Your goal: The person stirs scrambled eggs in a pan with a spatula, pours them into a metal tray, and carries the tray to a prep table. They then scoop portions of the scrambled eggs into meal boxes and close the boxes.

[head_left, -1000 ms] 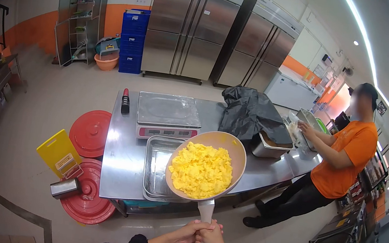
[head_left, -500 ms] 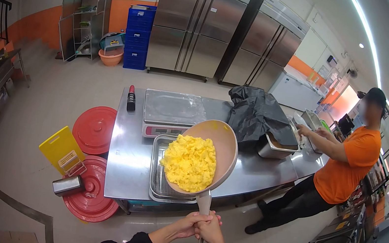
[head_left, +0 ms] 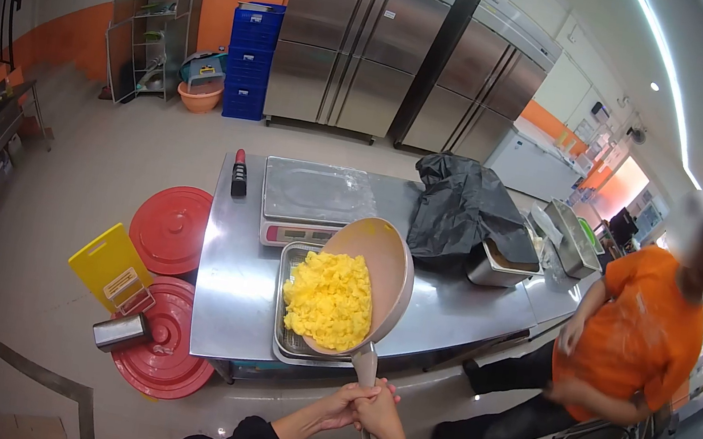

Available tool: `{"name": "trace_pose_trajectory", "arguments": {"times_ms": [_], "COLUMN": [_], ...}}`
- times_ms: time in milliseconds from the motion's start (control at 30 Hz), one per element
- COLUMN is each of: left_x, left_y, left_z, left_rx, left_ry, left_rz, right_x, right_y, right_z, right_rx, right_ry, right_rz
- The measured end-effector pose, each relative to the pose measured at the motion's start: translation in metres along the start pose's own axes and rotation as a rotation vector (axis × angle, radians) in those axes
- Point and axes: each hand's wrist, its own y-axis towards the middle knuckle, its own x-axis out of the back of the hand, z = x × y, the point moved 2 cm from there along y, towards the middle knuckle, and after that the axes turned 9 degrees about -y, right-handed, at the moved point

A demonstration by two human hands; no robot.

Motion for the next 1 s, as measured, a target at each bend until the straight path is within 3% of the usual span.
{"name": "trace_pose_trajectory", "arguments": {"times_ms": [100,300,400,500,600,700,800,900,1000], "left_x": [0.001,-0.002,-0.011,-0.014,-0.020,-0.023,-0.024,-0.027,-0.029], "left_y": [0.004,0.003,0.006,0.009,0.008,0.007,0.006,0.004,0.002], "left_z": [-0.002,-0.002,0.006,0.009,0.013,0.014,0.012,0.012,0.012], "left_rx": [-0.008,0.000,0.014,0.044,0.070,0.093,0.108,0.117,0.120], "left_ry": [-0.027,-0.081,-0.090,-0.093,-0.077,-0.060,-0.050,-0.050,-0.051], "left_rz": [0.056,0.090,0.102,0.136,0.163,0.169,0.160,0.157,0.159], "right_x": [-0.005,-0.027,-0.014,-0.002,-0.001,0.007,0.007,0.004,-0.011], "right_y": [0.007,0.018,0.005,0.001,-0.006,-0.014,-0.017,-0.014,-0.007], "right_z": [-0.006,-0.033,-0.029,-0.025,-0.027,-0.018,-0.014,-0.020,-0.045], "right_rx": [0.255,0.445,0.171,0.178,0.098,0.088,0.145,0.152,0.253], "right_ry": [0.035,-0.369,-0.278,-0.178,-0.165,-0.106,-0.152,-0.117,-0.203], "right_rz": [-0.195,-0.510,-0.343,-0.245,-0.329,-0.283,-0.399,-0.318,-0.492]}}
